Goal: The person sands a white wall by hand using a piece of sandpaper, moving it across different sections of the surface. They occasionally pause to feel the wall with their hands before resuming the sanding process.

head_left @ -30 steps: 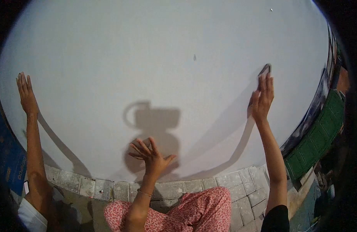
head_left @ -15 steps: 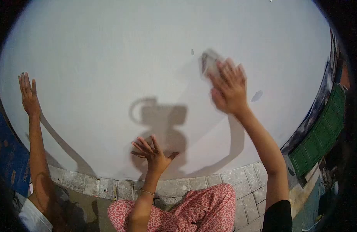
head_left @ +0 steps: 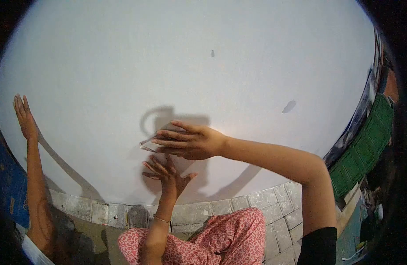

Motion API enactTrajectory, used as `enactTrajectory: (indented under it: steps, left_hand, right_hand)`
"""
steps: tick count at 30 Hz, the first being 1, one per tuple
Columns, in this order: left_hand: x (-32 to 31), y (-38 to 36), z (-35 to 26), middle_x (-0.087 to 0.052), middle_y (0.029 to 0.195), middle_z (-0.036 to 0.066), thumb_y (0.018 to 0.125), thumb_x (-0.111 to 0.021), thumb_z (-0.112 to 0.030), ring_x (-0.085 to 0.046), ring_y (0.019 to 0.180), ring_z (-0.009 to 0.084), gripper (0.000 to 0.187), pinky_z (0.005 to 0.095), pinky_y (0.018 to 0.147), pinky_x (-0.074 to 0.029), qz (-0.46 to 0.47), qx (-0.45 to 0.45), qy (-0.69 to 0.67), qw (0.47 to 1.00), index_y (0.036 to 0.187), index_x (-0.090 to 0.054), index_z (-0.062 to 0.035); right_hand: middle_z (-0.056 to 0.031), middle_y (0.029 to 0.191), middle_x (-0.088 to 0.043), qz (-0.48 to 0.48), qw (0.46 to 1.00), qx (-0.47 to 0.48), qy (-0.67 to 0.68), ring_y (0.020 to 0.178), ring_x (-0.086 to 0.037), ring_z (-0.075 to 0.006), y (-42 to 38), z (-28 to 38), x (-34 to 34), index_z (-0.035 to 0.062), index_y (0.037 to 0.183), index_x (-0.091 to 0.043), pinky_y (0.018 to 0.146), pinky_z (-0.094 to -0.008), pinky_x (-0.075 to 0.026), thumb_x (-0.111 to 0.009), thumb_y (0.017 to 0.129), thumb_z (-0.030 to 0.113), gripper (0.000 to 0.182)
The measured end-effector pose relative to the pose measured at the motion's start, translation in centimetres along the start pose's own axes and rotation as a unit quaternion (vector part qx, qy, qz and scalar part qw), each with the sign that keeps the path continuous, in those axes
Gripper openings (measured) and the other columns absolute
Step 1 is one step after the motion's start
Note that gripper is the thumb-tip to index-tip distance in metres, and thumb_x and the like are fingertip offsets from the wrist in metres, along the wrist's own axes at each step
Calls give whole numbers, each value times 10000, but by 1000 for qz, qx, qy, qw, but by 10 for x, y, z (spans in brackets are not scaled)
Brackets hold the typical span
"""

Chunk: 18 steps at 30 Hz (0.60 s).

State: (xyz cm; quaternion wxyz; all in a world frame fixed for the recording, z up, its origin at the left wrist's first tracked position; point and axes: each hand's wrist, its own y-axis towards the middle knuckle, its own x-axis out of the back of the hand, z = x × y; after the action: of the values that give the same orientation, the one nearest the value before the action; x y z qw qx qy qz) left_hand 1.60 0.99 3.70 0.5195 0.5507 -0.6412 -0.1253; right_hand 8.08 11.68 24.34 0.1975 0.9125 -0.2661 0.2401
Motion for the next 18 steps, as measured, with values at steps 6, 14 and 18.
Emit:
enactTrajectory:
  steps: [6,14,18]
  left_hand:
    - [2,3,2,214,1445,341,535,-556,-865,178,1298,590,1353,796,886,50,-43,-44,43,997,1476,94,-143]
    - [8,5,-7,212,1434,363,542,-660,-787,177,1308,576,1388,778,908,55,-43,-34,43,998,1464,132,-118]
    - [9,5,-4,216,1449,332,564,-592,-826,184,1302,581,1333,798,882,54,-52,-49,23,997,1476,94,-138]
  right_hand:
    - [-42,1492,-307,10,945,-296,-136,1385,-257,-249,-38,-100,92,258,1415,-366,1121,-516,-138,-558,842,350,611]
    - [-169,1490,-270,-302,649,-653,-247,1394,-190,-348,-185,-167,140,85,1415,-342,1110,-520,-114,-349,966,409,554]
    - [-150,1477,-312,-298,691,-602,-269,1391,-214,-309,-110,-146,111,65,1398,-371,1116,-465,-100,-383,957,309,504]
